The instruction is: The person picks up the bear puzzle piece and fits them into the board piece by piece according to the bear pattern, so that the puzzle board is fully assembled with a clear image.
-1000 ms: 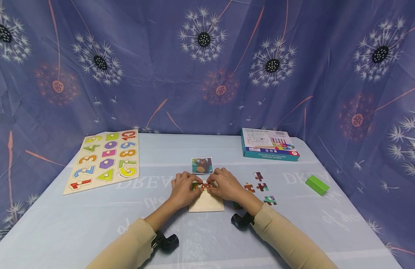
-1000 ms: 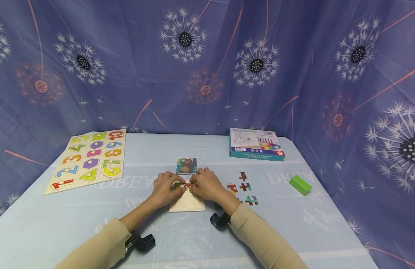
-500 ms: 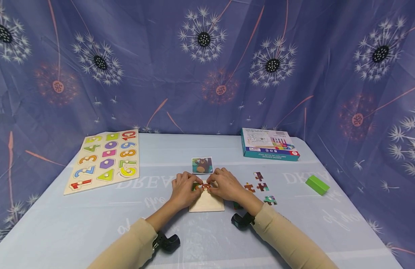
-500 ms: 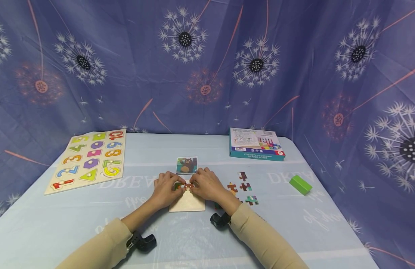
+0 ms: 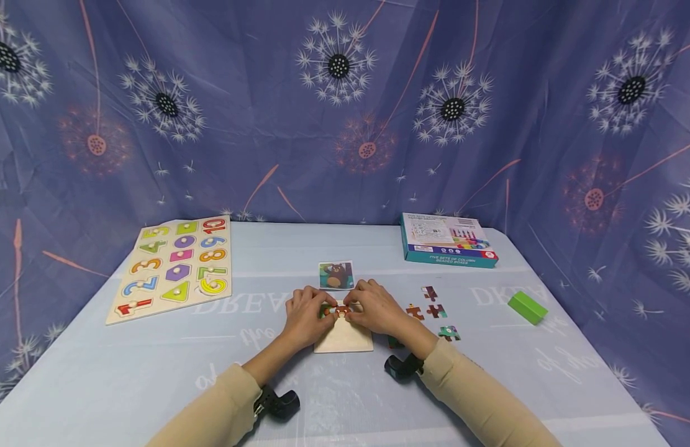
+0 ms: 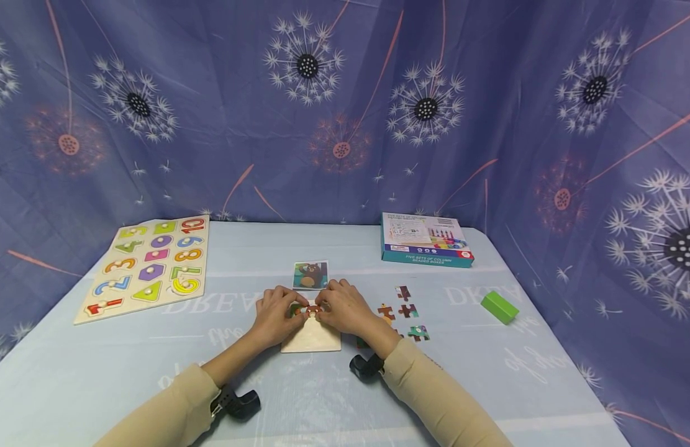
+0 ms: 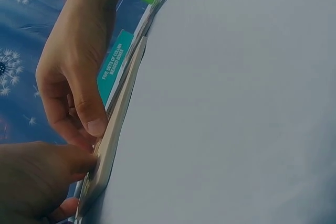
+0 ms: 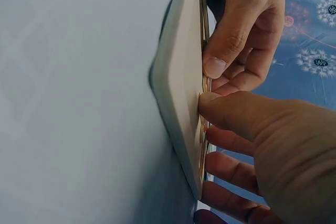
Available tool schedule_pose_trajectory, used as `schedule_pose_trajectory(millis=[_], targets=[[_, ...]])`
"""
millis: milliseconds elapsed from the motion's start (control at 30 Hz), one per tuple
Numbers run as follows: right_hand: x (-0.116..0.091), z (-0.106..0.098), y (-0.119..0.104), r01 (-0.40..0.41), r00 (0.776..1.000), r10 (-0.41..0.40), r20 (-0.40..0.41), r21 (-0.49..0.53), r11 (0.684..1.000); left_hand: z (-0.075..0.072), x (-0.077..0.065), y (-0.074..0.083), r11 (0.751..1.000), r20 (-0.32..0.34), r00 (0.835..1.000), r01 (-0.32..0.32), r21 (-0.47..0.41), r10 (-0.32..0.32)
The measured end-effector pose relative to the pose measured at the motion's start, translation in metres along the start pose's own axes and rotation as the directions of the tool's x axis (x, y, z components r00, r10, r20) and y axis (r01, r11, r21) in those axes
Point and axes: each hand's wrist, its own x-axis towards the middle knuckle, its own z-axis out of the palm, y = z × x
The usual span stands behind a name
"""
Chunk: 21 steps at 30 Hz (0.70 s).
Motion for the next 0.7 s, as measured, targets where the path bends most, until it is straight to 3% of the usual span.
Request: schedule_pose_trajectory(millis=[700], targets=[[0.0001,-0.0013,0.0005,0.005,1.000,-0.005,0.013,0.010,1.000,-0.0005,-0.0011,0.0014,1.000,0.002,1.000,0.011,-0.007,-0.011]])
